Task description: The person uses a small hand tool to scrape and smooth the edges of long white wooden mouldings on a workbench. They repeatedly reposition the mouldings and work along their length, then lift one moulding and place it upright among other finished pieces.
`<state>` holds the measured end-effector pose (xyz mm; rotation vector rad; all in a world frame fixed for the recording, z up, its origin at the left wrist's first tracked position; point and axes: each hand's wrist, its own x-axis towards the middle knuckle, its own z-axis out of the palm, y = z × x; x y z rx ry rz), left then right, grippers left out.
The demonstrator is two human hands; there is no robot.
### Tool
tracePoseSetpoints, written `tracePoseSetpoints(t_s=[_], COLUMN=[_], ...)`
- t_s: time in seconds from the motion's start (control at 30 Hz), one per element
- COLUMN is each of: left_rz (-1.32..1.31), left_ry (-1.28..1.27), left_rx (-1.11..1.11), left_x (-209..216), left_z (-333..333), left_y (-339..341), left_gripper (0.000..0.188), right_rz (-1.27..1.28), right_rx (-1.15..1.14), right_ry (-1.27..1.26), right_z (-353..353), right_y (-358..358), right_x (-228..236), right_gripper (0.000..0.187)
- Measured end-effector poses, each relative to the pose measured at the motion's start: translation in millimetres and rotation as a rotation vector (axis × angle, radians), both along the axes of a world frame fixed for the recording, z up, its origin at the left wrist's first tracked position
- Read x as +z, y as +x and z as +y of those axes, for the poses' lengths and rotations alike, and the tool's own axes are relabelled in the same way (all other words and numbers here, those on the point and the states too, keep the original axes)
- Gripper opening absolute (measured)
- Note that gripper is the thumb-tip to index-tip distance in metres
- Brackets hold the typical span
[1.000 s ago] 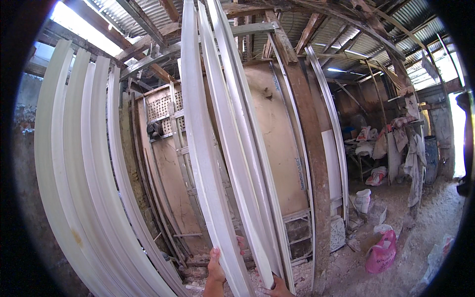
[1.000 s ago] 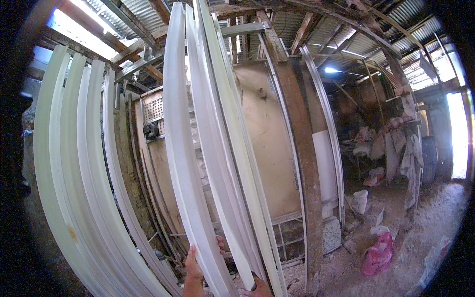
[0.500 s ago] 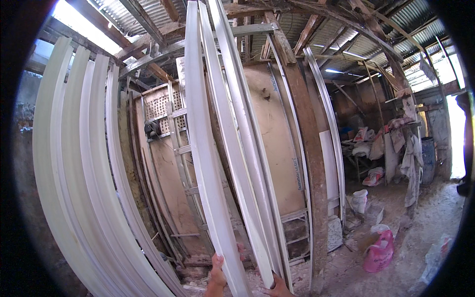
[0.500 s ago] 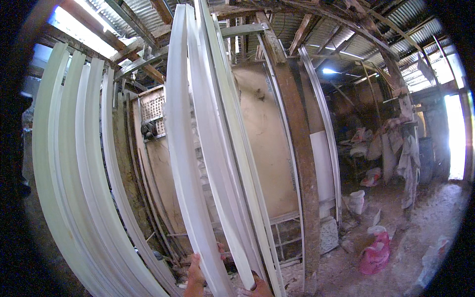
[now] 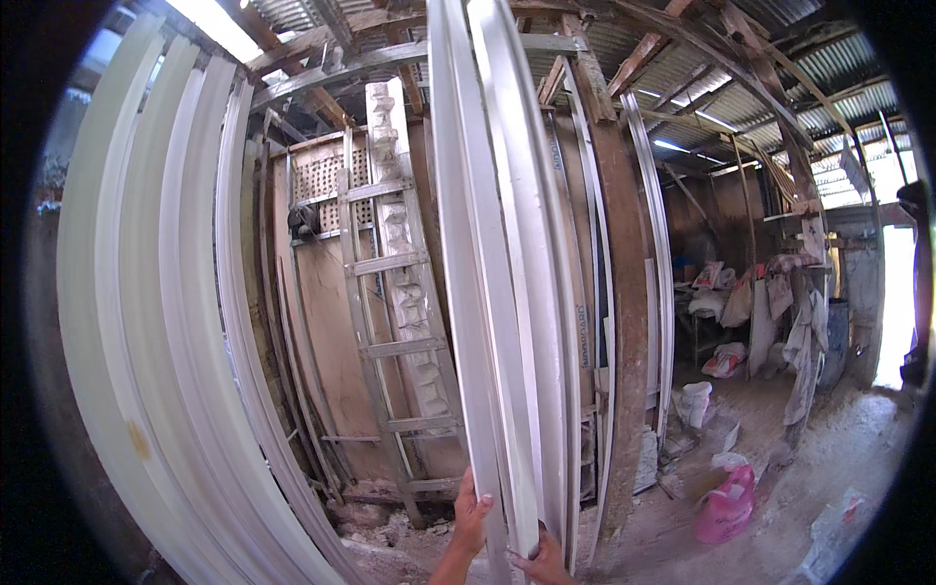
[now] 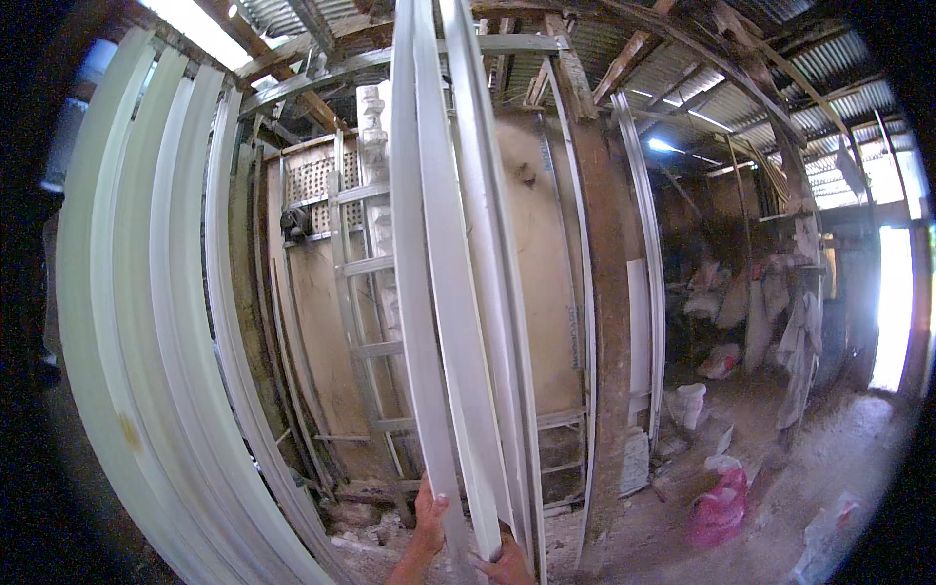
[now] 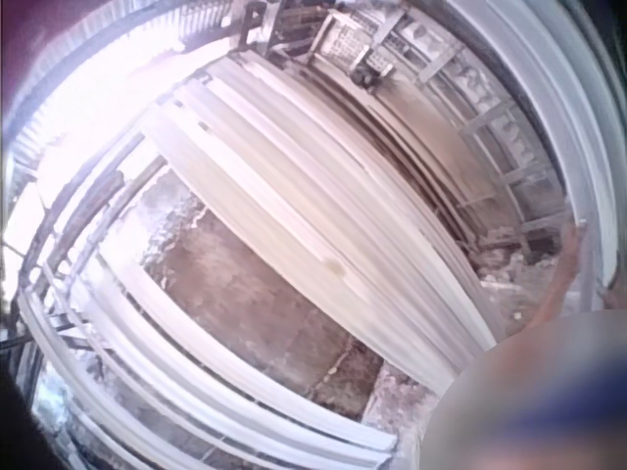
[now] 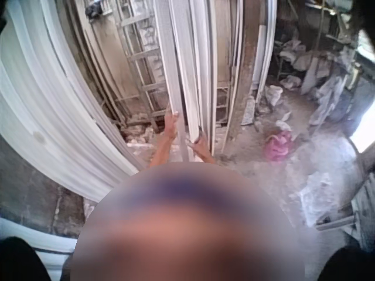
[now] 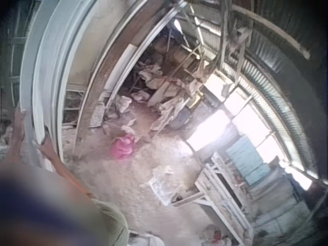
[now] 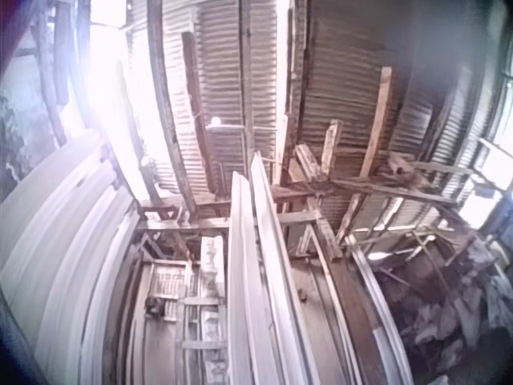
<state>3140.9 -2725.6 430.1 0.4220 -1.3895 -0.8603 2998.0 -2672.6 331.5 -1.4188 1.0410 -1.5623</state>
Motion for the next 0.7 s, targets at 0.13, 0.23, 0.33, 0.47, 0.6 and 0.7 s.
tracePoseSetpoints(t_s=[0.13,0.23,0.33,0.47,0.6,0.7], left_rz=[-0.112,-0.257,-0.336,-0.192,-0.140,0.026], left_ry=[-0.132,-0.238,-0.259,-0.009,-0.034,0.072], left_rx=[0.087,0.296,0.374,0.239,0.181,0.088], left_x=[-1,-12,-25,-46,-70,-94], left_z=[-11,-11,-16,-18,-28,-36], left_y=[-8,-9,-6,-17,-28,-36], left_gripper=[0.088,0.093,0.096,0.090,0.091,0.082], right_rz=[0.328,0.360,0.673,0.849,0.353,0.275], right_rx=[-0.084,-0.301,-0.483,-0.361,-0.585,-0.596], right_ry=[0.094,-0.344,-0.178,-0.224,-0.055,0.239], right_z=[10,31,64,113,152,181], right_y=[12,21,7,-58,-95,-133], right_x=[5,-16,-60,-121,-159,-161], right_gripper=[0.087,0.090,0.084,0.087,0.032,0.027])
